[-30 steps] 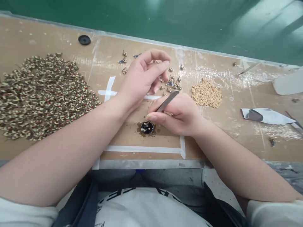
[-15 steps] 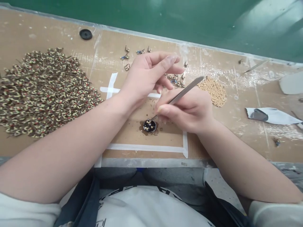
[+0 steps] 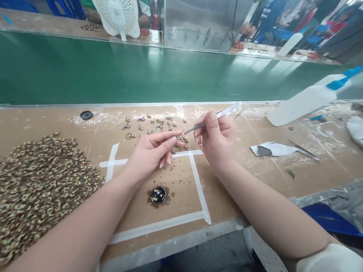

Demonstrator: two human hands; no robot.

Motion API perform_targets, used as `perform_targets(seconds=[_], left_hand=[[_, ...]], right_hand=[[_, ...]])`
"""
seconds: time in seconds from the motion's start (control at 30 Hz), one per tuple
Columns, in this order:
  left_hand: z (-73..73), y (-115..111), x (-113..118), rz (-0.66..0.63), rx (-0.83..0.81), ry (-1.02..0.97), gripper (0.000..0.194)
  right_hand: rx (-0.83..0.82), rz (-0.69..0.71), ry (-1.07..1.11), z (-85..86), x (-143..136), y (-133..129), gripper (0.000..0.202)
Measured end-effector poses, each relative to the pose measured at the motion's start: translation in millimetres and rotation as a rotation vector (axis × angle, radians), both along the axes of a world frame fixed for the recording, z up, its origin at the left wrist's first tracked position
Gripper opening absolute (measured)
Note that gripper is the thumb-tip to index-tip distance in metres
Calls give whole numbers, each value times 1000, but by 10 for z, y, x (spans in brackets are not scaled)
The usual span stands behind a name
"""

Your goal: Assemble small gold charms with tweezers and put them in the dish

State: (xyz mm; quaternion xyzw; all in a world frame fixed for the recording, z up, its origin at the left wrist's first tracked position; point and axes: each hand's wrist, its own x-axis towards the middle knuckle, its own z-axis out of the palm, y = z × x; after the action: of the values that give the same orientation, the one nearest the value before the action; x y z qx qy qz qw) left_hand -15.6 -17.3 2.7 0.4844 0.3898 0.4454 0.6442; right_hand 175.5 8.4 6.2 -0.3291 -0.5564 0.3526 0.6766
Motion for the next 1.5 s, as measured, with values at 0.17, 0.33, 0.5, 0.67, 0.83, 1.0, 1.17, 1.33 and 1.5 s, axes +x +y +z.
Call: perform_targets(seconds=[0.17, 0.33, 0.5, 0.67, 0.83, 1.0, 1.17, 1.33, 1.5], left_hand=[[-15, 1, -2, 6, -34, 36, 30], [-12, 15, 13, 61, -44, 75, 27], [11, 14, 22, 84, -45, 149, 37], [0, 13, 10, 56, -47, 213, 51], [52, -12, 25, 61, -53, 274, 52], [111, -30, 37, 52, -58, 304, 49], [118, -31, 50, 52, -47, 299, 49], [129, -44, 80, 69, -37, 301, 42], [132, -63, 102, 94, 0, 298, 34]], right_hand=[[-31, -34, -75, 0, -15, -45, 40], [-76, -24, -77, -33, -29, -35, 42], [-146, -23, -107, -56, -24, -4, 45], [-168, -6, -129, -92, -15, 41, 45], [-176, -1, -161, -76, -22, 37, 48], [-186, 5, -160, -42, -29, 18, 50], [-158, -2, -168, -57, -25, 29, 48], [-121, -13, -192, -37, -23, 24, 51], [-103, -25, -209, -29, -31, 3, 51]])
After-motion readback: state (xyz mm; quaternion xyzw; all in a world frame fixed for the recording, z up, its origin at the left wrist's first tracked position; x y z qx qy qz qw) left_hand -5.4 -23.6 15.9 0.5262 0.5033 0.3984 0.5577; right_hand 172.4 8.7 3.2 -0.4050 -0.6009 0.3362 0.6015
